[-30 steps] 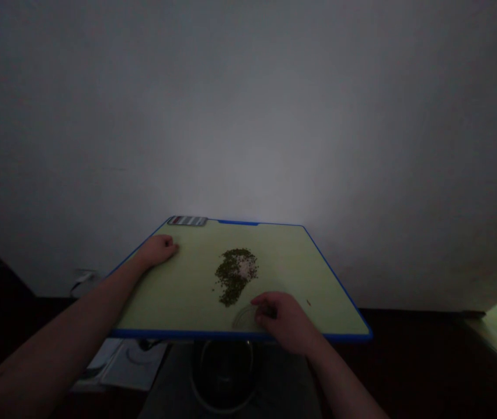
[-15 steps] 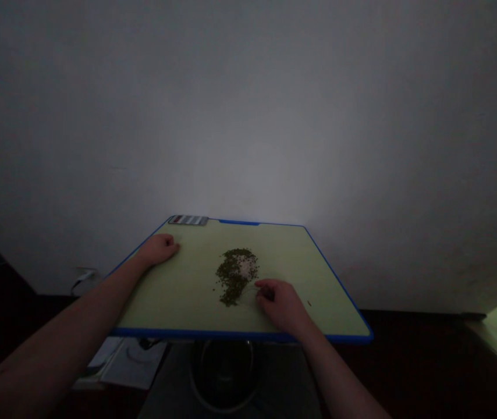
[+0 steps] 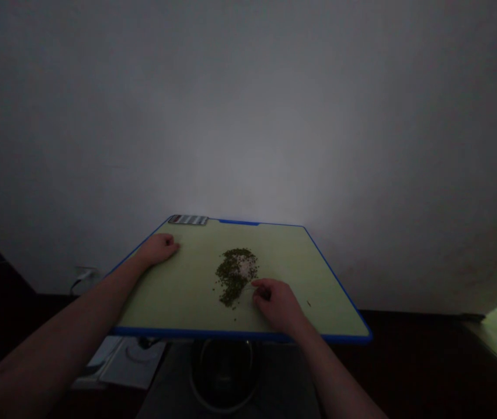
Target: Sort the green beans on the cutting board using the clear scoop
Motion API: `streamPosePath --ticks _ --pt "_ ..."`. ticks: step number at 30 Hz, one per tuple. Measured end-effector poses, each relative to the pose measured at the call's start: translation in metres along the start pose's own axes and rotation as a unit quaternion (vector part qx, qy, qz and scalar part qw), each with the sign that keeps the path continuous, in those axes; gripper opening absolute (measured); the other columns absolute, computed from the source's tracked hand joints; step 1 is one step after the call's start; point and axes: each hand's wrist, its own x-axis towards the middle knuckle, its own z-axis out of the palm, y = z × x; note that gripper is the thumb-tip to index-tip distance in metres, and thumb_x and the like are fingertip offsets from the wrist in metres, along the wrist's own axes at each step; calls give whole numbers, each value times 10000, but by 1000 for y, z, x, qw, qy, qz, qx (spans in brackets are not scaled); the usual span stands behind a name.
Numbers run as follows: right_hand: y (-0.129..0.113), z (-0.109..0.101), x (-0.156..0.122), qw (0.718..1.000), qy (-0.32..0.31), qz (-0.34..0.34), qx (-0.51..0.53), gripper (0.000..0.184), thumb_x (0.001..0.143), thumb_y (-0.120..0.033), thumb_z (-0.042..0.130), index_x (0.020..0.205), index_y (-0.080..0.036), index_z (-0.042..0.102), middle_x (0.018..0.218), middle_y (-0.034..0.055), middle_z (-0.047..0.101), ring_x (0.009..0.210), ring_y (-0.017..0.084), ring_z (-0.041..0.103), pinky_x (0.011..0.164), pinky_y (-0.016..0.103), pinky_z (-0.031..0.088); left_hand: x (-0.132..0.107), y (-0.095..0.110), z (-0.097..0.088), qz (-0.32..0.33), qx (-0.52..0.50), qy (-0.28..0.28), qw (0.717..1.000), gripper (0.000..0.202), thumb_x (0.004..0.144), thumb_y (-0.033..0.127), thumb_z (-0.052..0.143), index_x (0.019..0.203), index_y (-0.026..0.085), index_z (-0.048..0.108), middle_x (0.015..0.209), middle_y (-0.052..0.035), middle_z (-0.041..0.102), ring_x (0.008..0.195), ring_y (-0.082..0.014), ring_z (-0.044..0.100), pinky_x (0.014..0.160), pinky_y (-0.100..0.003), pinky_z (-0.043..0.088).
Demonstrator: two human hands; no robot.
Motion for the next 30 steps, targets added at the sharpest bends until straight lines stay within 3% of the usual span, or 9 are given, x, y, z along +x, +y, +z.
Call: streamPosePath --ticks 7,12,21,30 --pt "-6 -5 -7 999 -24 -1 28 326 683 -261 494 975 -167 606 708 20 629 630 134 557 584 237 416 -1 2 -3 1 3 3 1000 280 656 420 403 602 179 536 577 -29 526 561 -140 458 512 -250 291" --pt "2 -15 -5 1000 5 15 18 335 689 -255 484 992 -155 585 706 21 625 628 136 555 588 244 417 -2 5 -5 -17 4 -6 1000 267 650 413 420 598 178 536 600 -34 552 582 -145 483 516 -246 302" --pt "-4 -3 -4 999 -27 -25 -12 324 674 -224 499 975 -175 608 658 4 607 593 118 531 563 226 393 -1 2 -1 13 8 0 1000 288 661 424 391 587 178 523 574 -30 526 551 -139 457 496 -248 282" --pt "-11 -8 -22 998 -56 6 15 319 670 -230 518 967 -169 620 697 26 631 616 136 555 552 233 409 -1 2 -2 8 8 -1 1000 296 656 427 389 602 178 539 597 -37 539 575 -146 466 521 -253 297"
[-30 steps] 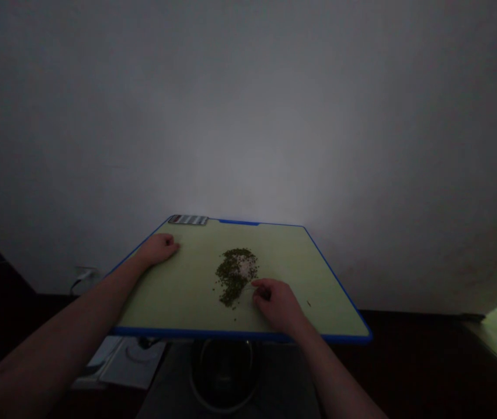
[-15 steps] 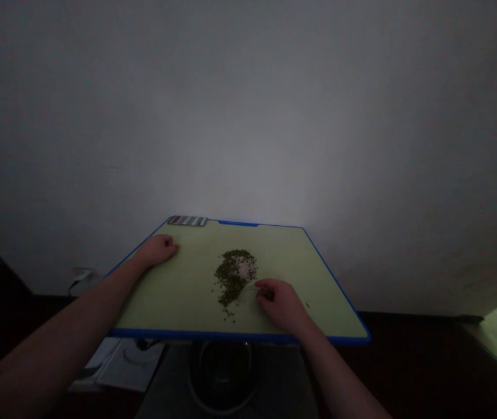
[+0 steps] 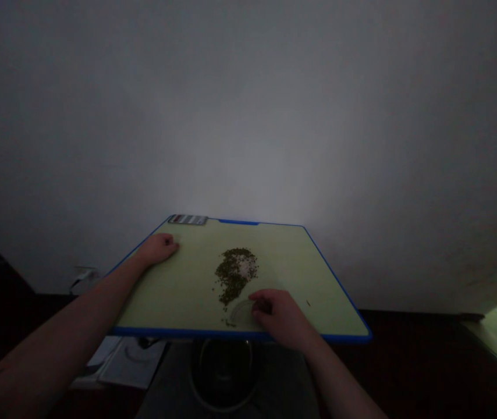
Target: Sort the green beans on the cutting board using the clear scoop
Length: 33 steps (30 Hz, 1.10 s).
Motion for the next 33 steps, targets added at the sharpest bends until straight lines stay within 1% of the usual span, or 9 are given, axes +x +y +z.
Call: streamPosePath --ticks 8,14,18,22,27,33 --pt "8 -1 -11 999 4 15 30 313 681 -242 522 975 -179 611 766 39 640 666 148 572 598 255 435 -2 3 -2 -19 -10 -9 1000 284 657 421 405 616 176 542 597 -33 547 585 -143 480 521 -245 307" --pt "11 -1 -14 998 -15 13 59 323 676 -227 526 986 -172 601 749 32 639 668 143 571 594 244 434 0 1 -1 -12 -2 -2 1000 275 652 417 405 597 180 533 586 -33 535 573 -144 470 510 -249 297" --pt "10 0 -5 997 -4 14 72 334 683 -250 522 998 -164 591 789 42 645 700 150 580 614 249 442 -1 2 -2 -16 -9 2 1000 270 651 411 412 591 176 529 591 -38 542 574 -146 475 511 -250 301" --pt "5 6 11 999 14 -5 44 332 683 -252 511 995 -174 594 768 33 647 693 149 580 630 257 439 -3 5 -5 -23 -13 -1 1000 258 647 402 423 590 174 528 613 -39 559 595 -147 490 518 -246 308" --pt "-1 12 20 998 -21 -42 30 340 665 -202 517 995 -185 595 731 14 640 655 133 567 612 241 428 -3 4 -3 -21 -9 -6 1000 277 657 415 406 604 176 535 595 -34 553 582 -146 488 510 -245 302" --pt "-2 11 13 998 -50 -39 31 334 662 -187 523 986 -192 601 754 14 638 679 132 566 612 236 423 -1 -1 -2 -18 -14 -5 1000 288 652 426 401 611 180 544 580 -34 540 560 -148 473 516 -253 302"
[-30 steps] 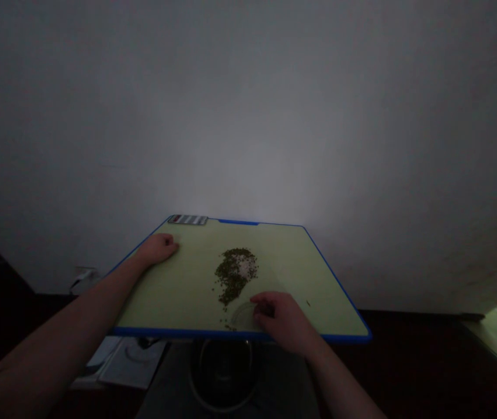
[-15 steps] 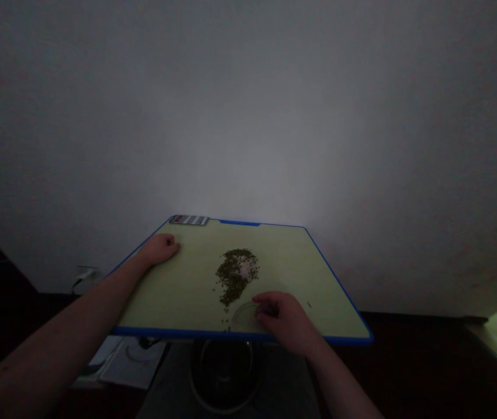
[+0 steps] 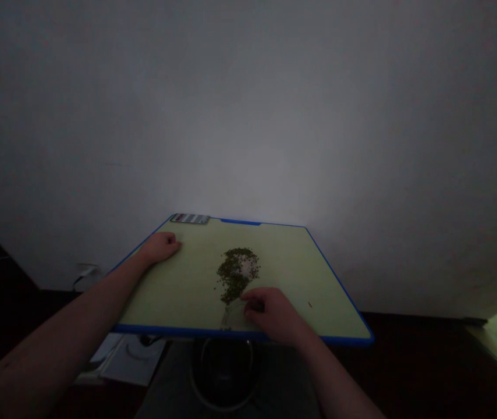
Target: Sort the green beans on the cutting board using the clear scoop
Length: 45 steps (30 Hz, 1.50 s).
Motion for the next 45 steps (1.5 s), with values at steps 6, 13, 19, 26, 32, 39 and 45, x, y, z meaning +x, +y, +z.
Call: streamPosePath --ticks 6,13,19,26,32,39,45 --pt "2 -2 -7 1000 -3 10 8 331 662 -191 526 985 -189 597 724 10 627 637 129 555 567 228 415 0 2 -2 -2 -2 -5 1000 279 658 412 405 618 177 549 584 -33 541 570 -148 471 527 -250 305" --pt "6 -2 -11 999 9 16 36 326 656 -184 533 975 -178 601 754 22 633 670 133 561 593 231 423 0 9 -3 3 -38 33 999 266 655 413 444 547 176 497 533 -8 499 528 -124 436 493 -240 272" --pt "8 -4 -12 998 6 19 59 328 665 -197 540 987 -166 591 765 28 635 669 130 565 586 229 425 1 43 -6 -43 -231 72 969 297 624 425 514 487 174 432 432 36 392 445 -93 370 451 -228 246" --pt "7 -8 3 997 54 21 51 312 684 -230 517 983 -163 577 723 23 632 657 134 570 597 244 430 -17 65 4 -79 -483 5 872 371 663 475 475 451 181 394 350 45 348 323 -73 298 379 -232 231" --pt "-5 1 24 994 105 -23 29 295 689 -216 509 977 -188 569 725 9 620 655 125 565 619 247 433 -24 55 15 -58 -481 9 874 400 697 487 438 448 173 439 334 29 381 316 -79 324 378 -232 255" --pt "-28 -3 81 991 107 -65 -41 262 678 -172 518 939 -189 539 720 0 607 610 103 533 584 224 404 -27 57 11 -73 -496 17 865 384 689 467 470 446 173 433 332 40 360 309 -72 303 358 -230 227" --pt "-47 9 125 984 59 -108 -125 411 615 -76 521 1014 -177 510 753 5 605 640 98 522 597 201 387 -18 46 19 -67 -589 43 804 349 694 441 478 473 184 395 360 46 360 309 -70 305 338 -222 216"
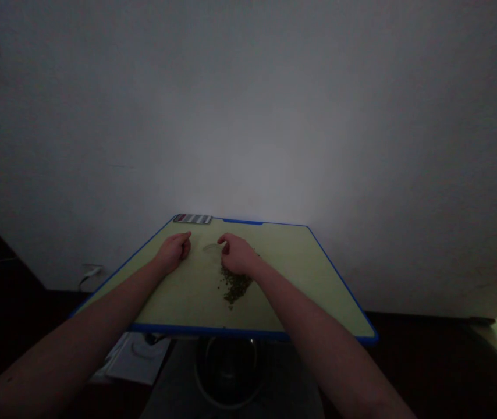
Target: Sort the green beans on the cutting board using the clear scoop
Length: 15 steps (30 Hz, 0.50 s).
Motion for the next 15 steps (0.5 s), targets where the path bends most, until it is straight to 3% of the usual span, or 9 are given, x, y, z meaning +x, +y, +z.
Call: streamPosePath --ticks 7,15 --pt "-4 15 11 989 -74 -68 -105 405 640 -60 461 1003 -191 587 774 17 632 673 118 536 657 219 382 4 -2 -6 5 -54 -11 998 345 696 424 489 474 182 382 368 45 362 311 -64 312 338 -222 209" --pt "-11 19 9 982 -125 -80 -112 419 661 -89 476 1048 -200 590 806 25 641 695 116 548 660 205 387 2 -1 -8 -2 -52 -16 999 337 703 416 486 482 180 389 365 45 369 304 -60 301 334 -225 194"
